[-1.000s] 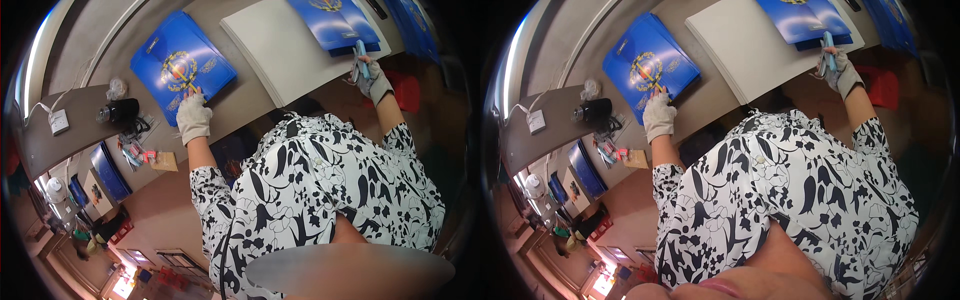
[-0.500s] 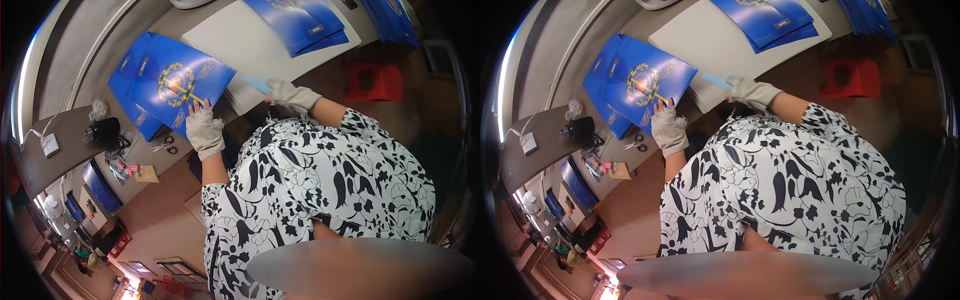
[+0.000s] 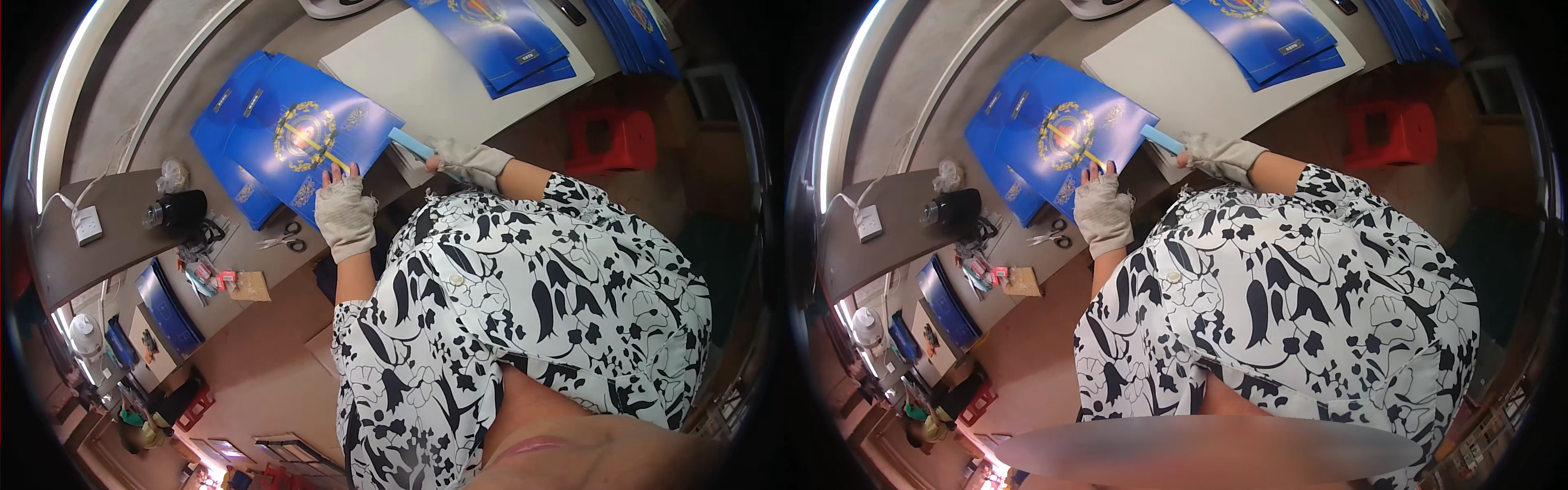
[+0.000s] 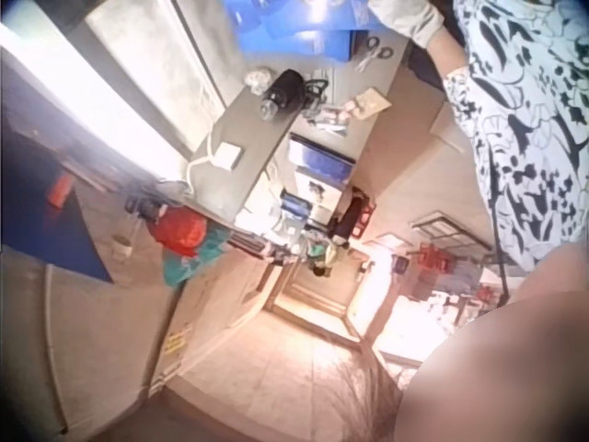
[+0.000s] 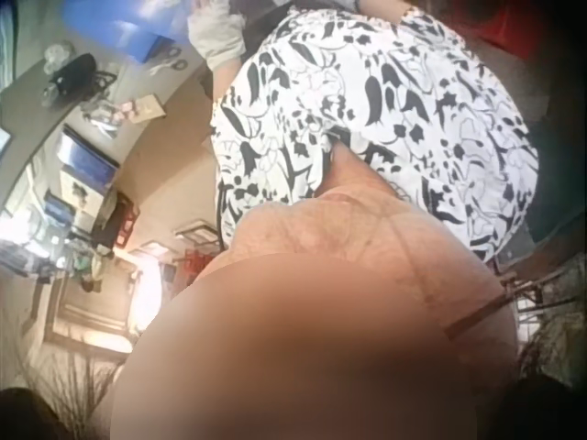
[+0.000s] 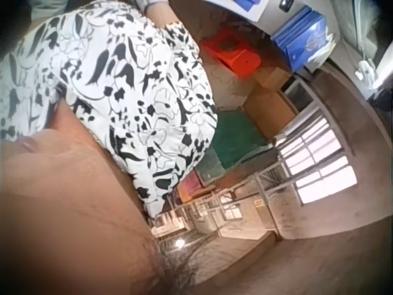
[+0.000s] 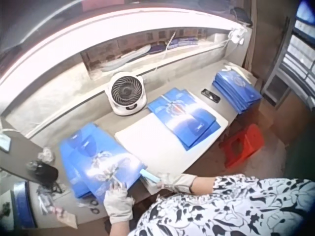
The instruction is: Folding blue cardboard folders and stapling them into a final shape.
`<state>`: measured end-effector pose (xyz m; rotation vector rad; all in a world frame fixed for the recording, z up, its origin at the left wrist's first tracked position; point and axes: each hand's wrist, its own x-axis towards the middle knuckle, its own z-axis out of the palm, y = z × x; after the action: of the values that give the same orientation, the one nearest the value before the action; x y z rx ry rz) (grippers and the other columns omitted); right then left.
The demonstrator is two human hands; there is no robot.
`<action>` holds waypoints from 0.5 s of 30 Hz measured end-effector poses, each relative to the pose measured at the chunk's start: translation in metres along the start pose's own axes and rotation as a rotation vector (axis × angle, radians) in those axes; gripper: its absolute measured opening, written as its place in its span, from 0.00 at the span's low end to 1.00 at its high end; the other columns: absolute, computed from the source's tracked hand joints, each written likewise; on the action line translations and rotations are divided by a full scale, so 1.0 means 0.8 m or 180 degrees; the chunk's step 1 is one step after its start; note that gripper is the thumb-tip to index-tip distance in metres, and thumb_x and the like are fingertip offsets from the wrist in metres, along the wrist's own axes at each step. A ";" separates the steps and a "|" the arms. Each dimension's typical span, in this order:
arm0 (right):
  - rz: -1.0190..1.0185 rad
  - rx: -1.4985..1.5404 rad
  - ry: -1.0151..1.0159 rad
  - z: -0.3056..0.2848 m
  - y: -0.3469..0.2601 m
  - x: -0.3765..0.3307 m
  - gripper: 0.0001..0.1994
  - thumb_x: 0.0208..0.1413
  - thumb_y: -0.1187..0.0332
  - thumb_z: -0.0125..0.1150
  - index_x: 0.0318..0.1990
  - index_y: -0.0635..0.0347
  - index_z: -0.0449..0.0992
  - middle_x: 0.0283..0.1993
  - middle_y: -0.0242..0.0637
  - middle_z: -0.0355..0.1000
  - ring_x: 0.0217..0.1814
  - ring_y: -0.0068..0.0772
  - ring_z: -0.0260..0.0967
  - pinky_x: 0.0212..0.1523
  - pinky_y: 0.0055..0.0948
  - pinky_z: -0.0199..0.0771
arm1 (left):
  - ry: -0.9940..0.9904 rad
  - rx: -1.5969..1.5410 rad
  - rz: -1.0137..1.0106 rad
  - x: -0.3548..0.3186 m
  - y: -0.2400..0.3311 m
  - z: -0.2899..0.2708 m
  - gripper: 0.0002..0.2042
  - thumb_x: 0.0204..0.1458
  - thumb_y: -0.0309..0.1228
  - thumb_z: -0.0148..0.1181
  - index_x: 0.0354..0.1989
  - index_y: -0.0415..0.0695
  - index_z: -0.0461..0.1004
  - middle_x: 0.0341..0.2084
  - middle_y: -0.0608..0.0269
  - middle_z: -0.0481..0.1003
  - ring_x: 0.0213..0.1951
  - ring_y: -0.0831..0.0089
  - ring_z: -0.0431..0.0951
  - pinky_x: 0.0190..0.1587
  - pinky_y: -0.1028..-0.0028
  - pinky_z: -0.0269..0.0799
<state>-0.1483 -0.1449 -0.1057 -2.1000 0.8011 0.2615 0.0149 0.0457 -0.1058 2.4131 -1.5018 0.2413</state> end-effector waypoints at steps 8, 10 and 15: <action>0.0387 0.0822 0.0075 -0.004 0.002 0.000 0.14 0.45 0.66 0.59 0.38 0.66 0.72 0.27 0.43 0.72 0.27 0.37 0.70 0.27 0.36 0.69 | -0.0246 -0.0086 0.0254 0.007 0.022 -0.003 0.30 0.28 0.34 0.64 0.49 0.54 0.70 0.51 0.51 0.68 0.54 0.56 0.67 0.52 0.64 0.62; 0.0234 0.0579 0.0195 -0.001 0.013 0.003 0.14 0.44 0.64 0.61 0.36 0.66 0.73 0.25 0.42 0.72 0.24 0.37 0.69 0.25 0.37 0.69 | -0.0268 -0.0091 0.0290 0.009 0.029 -0.001 0.31 0.28 0.34 0.64 0.50 0.54 0.70 0.51 0.51 0.68 0.54 0.56 0.67 0.52 0.64 0.62; 0.0126 0.0374 0.0262 0.020 0.054 0.021 0.20 0.45 0.57 0.61 0.39 0.65 0.71 0.23 0.42 0.72 0.24 0.40 0.70 0.26 0.38 0.70 | -0.0261 -0.0170 0.0313 0.014 0.034 0.000 0.30 0.29 0.33 0.63 0.50 0.53 0.70 0.51 0.51 0.68 0.54 0.56 0.67 0.52 0.64 0.62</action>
<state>-0.1610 -0.1586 -0.1515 -1.9969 0.8862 0.1463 -0.0044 0.0248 -0.0980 2.3368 -1.6434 0.1223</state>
